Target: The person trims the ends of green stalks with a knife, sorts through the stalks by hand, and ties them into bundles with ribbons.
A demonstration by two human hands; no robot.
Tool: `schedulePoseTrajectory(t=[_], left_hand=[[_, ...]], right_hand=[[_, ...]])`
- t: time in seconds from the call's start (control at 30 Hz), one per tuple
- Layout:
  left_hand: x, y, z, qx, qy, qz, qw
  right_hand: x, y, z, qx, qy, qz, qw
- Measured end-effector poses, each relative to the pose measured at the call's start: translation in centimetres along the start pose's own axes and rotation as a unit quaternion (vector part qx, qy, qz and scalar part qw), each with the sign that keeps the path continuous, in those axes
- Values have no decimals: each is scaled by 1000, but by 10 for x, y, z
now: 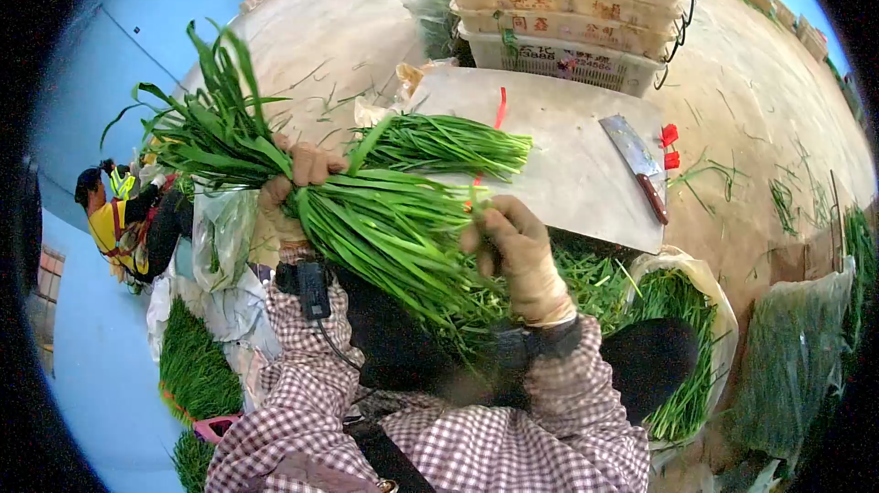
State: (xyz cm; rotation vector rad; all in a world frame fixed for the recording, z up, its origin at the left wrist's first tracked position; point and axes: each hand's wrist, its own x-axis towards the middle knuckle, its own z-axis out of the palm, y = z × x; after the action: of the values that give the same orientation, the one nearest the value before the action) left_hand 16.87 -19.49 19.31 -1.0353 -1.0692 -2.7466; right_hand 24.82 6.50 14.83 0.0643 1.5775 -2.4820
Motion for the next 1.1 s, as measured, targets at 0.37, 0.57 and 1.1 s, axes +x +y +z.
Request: schedulePoseTrajectory(t=[0.37, 0.57, 1.1], left_hand=[[-4, 82, -53, -174, -41, 144, 973], [7, 81, -29, -171, -67, 160, 970], [55, 30, 33, -121, 84, 27, 989]], right_hand=[[-14, 109, -175, -538, 52, 143, 829], [-1, 36, -72, -518, 98, -99, 844], [7, 61, -174, -444, 188, -37, 875]])
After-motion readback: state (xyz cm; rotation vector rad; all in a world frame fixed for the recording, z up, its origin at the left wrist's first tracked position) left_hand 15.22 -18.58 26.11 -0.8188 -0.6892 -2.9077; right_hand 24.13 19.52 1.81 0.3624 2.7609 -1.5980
